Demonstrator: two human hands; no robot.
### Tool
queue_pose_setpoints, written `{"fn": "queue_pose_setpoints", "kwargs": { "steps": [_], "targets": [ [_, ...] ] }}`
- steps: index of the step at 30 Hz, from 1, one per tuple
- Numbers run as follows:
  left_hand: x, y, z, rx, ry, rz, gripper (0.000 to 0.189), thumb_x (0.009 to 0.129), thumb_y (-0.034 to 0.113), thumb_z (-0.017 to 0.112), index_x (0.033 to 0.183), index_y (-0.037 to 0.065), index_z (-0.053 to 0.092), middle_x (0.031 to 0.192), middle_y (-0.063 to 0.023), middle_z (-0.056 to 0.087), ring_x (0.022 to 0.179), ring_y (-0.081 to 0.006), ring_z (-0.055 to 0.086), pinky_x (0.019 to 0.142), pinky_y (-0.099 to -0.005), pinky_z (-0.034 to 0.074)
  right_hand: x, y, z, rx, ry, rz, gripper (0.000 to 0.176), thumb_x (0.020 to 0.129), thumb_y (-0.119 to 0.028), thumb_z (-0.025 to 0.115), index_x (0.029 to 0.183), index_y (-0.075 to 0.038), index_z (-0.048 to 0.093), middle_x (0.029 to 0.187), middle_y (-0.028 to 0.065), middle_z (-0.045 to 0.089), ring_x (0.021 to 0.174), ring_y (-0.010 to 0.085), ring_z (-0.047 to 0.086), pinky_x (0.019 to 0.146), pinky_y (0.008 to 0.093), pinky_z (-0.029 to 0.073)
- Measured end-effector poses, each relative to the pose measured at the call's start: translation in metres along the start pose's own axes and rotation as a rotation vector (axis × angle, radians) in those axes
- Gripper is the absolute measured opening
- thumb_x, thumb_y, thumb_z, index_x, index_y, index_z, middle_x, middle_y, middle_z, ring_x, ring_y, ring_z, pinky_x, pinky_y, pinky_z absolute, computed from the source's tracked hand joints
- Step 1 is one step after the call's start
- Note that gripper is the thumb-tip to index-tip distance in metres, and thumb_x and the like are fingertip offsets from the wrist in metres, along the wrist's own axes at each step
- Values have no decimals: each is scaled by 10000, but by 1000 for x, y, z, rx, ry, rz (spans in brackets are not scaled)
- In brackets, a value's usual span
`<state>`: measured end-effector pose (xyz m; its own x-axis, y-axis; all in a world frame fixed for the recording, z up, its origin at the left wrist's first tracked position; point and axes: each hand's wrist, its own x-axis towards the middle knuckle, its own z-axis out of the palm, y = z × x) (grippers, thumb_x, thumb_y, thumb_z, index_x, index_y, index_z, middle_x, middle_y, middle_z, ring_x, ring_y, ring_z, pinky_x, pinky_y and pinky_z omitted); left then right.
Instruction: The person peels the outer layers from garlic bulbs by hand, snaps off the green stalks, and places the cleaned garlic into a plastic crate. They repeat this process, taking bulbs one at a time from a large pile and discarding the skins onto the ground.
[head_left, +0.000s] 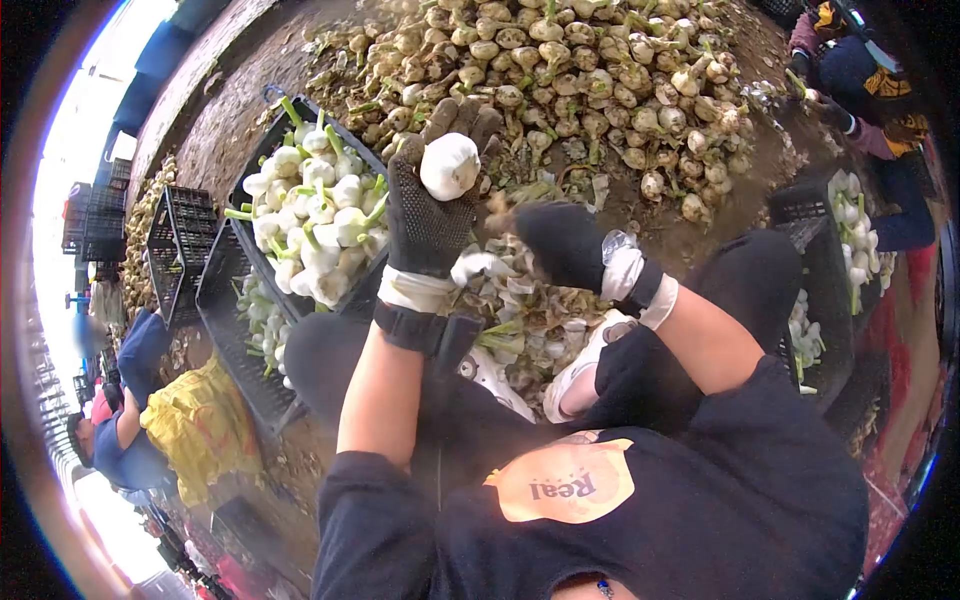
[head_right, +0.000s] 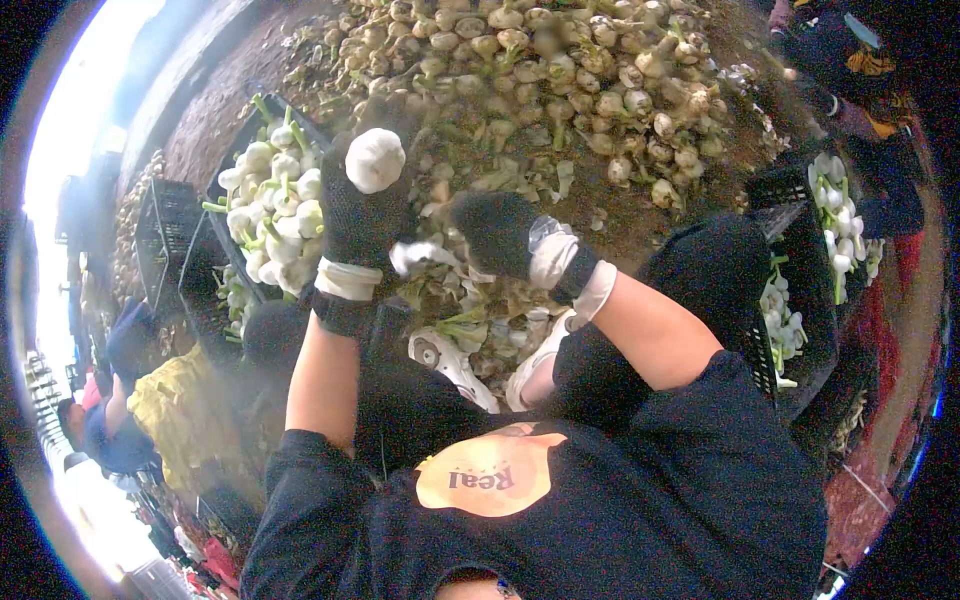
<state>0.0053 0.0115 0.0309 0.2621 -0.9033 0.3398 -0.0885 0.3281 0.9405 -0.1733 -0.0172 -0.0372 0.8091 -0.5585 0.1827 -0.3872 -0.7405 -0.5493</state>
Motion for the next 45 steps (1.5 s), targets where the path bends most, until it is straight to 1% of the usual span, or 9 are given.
{"fn": "queue_pose_setpoints", "kwargs": {
  "steps": [4, 7, 8, 12, 20, 25, 32, 38, 45],
  "targets": [
    [1, 12, 3, 304, -29, 112, 531, 782, 115, 790, 1220, -4, 516, 1140, -162, 623, 1028, -276, 628, 898, -374, 503, 18, -8, -30, 86, 340, 186, 386, 867, -200, 706, 1215, -55, 623, 1020, 187, 685, 924, 339, 680, 791, 405, 534],
    [1, -7, -2, 352, -98, 228, 428, 924, -35, 563, 1345, -17, 491, 1321, -145, 592, 1159, -223, 610, 987, -337, 494, 31, -3, -27, 410, 235, 117, 351, 907, -258, 686, 1190, -56, 637, 996, 157, 700, 845, 294, 690, 718, 369, 521],
    [3, -12, 2, -384, 32, -149, 330, 976, 99, 570, 1295, 17, 562, 1250, -114, 629, 1076, -191, 632, 890, -302, 526, 30, -2, -16, 486, 124, 154, 338, 907, -244, 687, 1183, -56, 638, 1008, 155, 701, 848, 302, 689, 723, 368, 515],
    [17, -24, -32, 119, 171, 136, 228, 974, 192, 610, 1156, 68, 673, 970, -15, 694, 844, -97, 628, 741, -218, 504, 11, 24, 44, 16, 105, 35, 298, 825, -49, 621, 1111, -101, 690, 889, 150, 709, 804, 341, 675, 721, 416, 525],
    [43, -23, -163, 1229, 500, 59, 701, 791, 279, 769, 1351, -25, 479, 1316, -236, 549, 1238, -385, 495, 1060, -475, 371, 6, 68, 63, -29, -308, 244, 506, 755, -17, 580, 1250, -115, 617, 1133, 233, 627, 1036, 396, 620, 891, 455, 501],
    [44, -11, -109, 961, 373, 276, 569, 806, 199, 766, 1307, 44, 545, 1257, -182, 606, 1183, -365, 549, 1054, -438, 394, 30, 121, 66, -298, -438, 378, 377, 812, -99, 593, 1182, -32, 621, 1040, 254, 655, 987, 427, 631, 896, 461, 507],
    [38, -12, -71, 812, 192, 90, 455, 753, 113, 745, 1185, 70, 611, 1086, -201, 638, 1026, -387, 601, 920, -445, 471, 88, 238, 150, -276, -350, 767, 368, 885, -320, 559, 1039, -20, 707, 1096, 214, 685, 992, 400, 661, 872, 473, 517],
    [35, -43, -70, 931, 42, 196, 474, 763, 176, 736, 1202, 87, 583, 1034, -201, 635, 962, -401, 612, 844, -476, 480, 15, 267, 227, -731, 84, 298, 204, 770, -125, 588, 900, -24, 708, 971, 225, 690, 919, 389, 664, 825, 471, 537],
    [34, -71, -45, 590, -185, -160, 536, 801, 211, 713, 1293, 77, 547, 1160, -237, 621, 1085, -399, 596, 969, -455, 466, 52, 177, 41, -299, 110, 51, 167, 768, 10, 564, 898, -34, 660, 941, 224, 657, 861, 414, 645, 750, 454, 521]
  ]
}}
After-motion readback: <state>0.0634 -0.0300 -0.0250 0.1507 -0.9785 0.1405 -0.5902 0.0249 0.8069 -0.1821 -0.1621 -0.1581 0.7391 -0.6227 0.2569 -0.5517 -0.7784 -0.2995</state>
